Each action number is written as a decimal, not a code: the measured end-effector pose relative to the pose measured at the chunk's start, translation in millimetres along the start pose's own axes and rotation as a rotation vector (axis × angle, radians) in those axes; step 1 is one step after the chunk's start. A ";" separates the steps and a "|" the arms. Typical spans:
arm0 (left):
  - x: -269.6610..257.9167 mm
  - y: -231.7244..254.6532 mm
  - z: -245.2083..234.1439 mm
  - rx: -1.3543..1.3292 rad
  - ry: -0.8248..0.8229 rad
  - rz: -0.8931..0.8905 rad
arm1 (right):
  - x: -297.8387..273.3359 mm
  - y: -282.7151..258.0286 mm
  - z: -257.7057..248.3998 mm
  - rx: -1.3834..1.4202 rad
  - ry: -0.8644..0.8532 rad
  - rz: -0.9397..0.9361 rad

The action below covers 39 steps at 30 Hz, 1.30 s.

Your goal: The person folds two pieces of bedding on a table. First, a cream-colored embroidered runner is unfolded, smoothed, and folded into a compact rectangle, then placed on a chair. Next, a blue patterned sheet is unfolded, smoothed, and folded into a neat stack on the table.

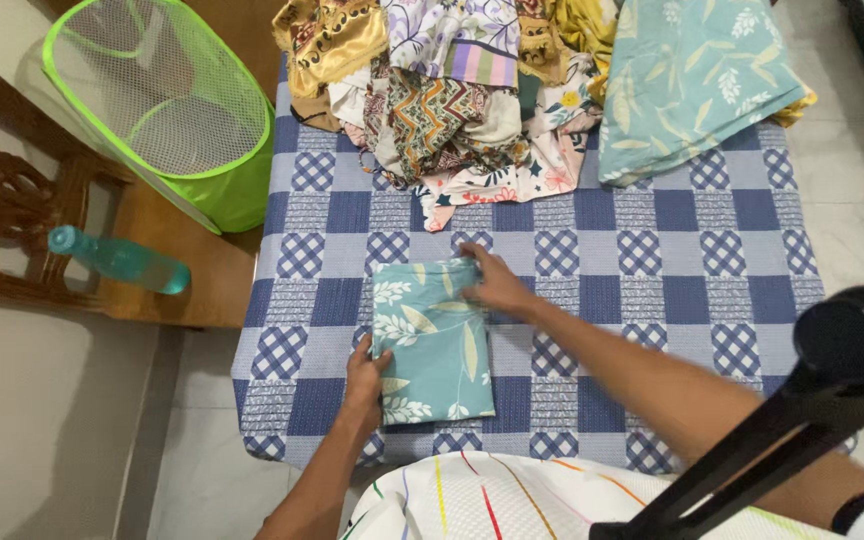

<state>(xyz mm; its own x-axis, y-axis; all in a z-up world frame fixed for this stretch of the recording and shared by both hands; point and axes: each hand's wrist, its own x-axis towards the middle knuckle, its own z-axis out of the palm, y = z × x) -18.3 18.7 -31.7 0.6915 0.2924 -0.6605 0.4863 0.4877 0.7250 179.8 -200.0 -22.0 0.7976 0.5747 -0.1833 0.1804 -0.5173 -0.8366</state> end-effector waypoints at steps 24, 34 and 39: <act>18.1 81.6 53.5 0.530 -0.074 -0.067 | 82.8 0.3 -44.7 -0.254 -0.698 0.170; -1.7 91.1 72.6 0.444 -0.282 0.247 | 75.7 19.9 -58.3 0.119 -0.651 -0.009; -28.0 90.5 91.4 0.498 -0.243 0.321 | 77.7 31.2 -56.2 0.141 -0.673 0.097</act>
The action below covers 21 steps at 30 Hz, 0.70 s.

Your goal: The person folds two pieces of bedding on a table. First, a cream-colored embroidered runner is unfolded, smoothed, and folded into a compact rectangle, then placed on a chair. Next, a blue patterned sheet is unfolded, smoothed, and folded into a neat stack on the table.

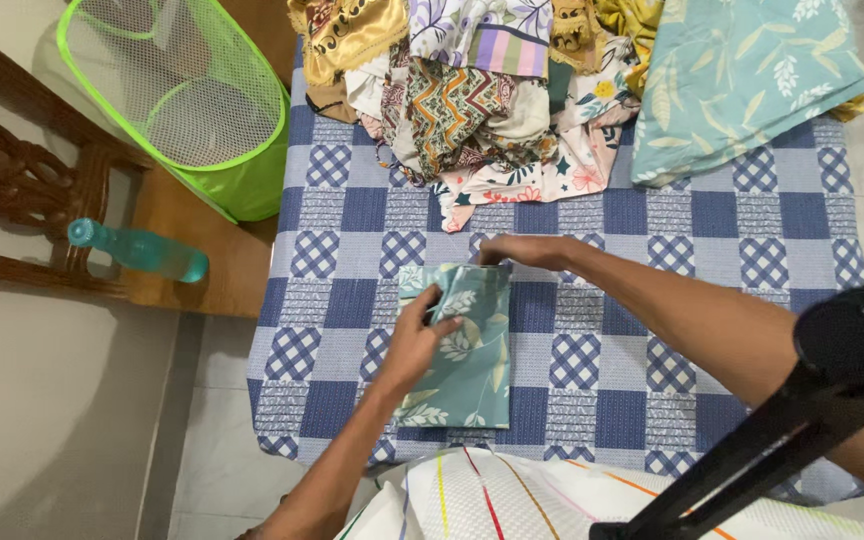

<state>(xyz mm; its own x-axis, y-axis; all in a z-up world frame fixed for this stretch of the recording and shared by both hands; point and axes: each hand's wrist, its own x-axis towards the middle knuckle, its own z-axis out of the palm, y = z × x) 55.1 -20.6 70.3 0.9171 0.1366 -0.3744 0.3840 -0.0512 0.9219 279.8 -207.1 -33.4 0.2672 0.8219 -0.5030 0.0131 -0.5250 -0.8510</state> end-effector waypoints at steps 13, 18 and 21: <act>-14.6 33.5 35.5 0.195 0.016 0.143 | -0.3 -37.5 -2.1 -0.677 -0.045 0.160; 17.3 -10.9 18.4 0.202 0.246 0.240 | -8.0 -15.6 -1.6 -0.428 0.079 0.322; 42.3 -49.8 -3.9 0.193 0.302 0.074 | -12.7 -5.7 5.4 -0.217 0.158 0.335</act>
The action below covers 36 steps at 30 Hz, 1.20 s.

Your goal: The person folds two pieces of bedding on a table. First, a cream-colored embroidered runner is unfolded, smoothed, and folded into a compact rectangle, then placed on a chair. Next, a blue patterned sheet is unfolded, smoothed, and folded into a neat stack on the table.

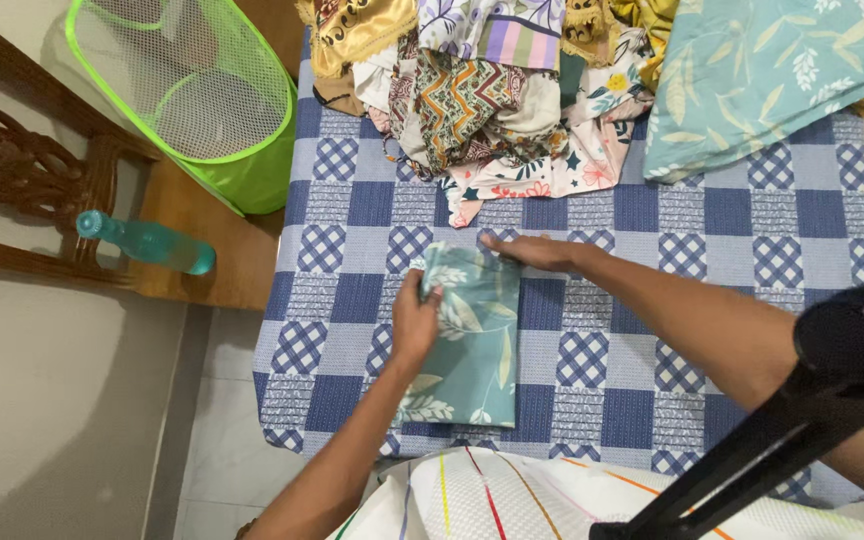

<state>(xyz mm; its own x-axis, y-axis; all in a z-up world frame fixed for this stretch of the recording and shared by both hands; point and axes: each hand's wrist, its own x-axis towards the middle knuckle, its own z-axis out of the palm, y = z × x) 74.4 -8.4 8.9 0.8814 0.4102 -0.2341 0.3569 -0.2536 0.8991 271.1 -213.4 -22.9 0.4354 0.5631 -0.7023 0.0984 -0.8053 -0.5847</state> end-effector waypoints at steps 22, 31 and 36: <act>-35.7 -57.7 -19.2 0.520 -0.013 -0.270 | 21.7 9.9 40.7 -0.112 0.345 -0.159; -109.0 -46.8 -25.7 0.601 -0.031 -0.365 | 12.8 -0.2 44.4 -0.180 0.409 -0.159; -110.9 -54.2 -26.6 0.740 -0.069 -0.281 | 7.0 -7.2 49.1 -0.225 0.462 -0.171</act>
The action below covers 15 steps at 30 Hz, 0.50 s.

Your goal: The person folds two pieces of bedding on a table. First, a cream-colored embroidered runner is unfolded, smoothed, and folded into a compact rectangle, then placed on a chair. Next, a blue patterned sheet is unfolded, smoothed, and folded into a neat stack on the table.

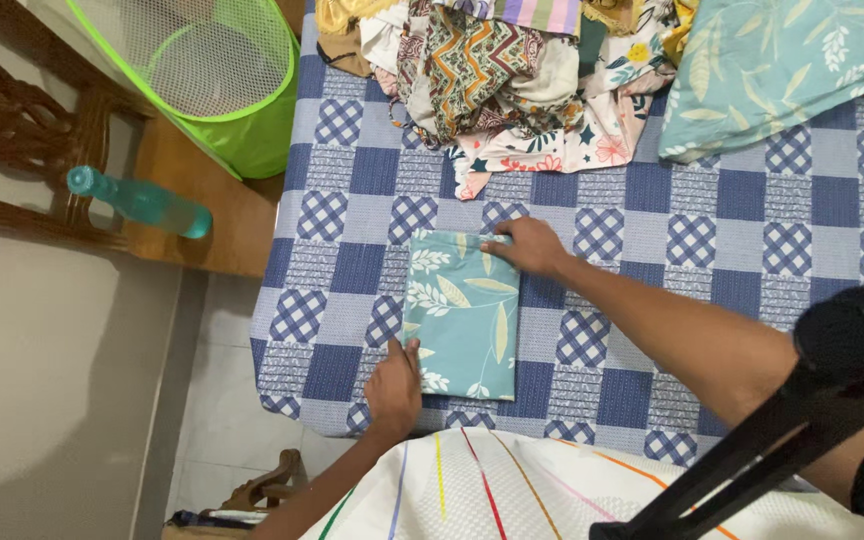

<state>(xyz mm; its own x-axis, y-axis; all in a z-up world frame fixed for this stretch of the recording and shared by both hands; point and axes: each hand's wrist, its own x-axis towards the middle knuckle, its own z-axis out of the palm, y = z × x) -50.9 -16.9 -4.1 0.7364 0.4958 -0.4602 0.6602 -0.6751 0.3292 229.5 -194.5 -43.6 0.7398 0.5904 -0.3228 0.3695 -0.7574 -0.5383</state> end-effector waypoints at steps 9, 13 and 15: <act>-10.1 2.5 -8.5 0.163 -0.007 0.061 | -36.8 -43.7 -24.2 -0.086 0.133 -0.055; -12.0 -5.0 -3.8 0.291 0.240 0.356 | -45.3 -67.1 -18.6 -0.204 0.066 -0.124; -10.1 -7.7 2.1 0.330 0.300 0.513 | -49.5 -76.3 -4.2 -0.304 0.124 -0.435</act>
<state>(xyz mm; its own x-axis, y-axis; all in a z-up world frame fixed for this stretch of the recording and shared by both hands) -63.7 -17.8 -3.6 0.9849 0.1662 -0.0481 0.1717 -0.9730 0.1544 167.0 -167.1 16.7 0.5363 0.8439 -0.0162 0.7887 -0.5079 -0.3463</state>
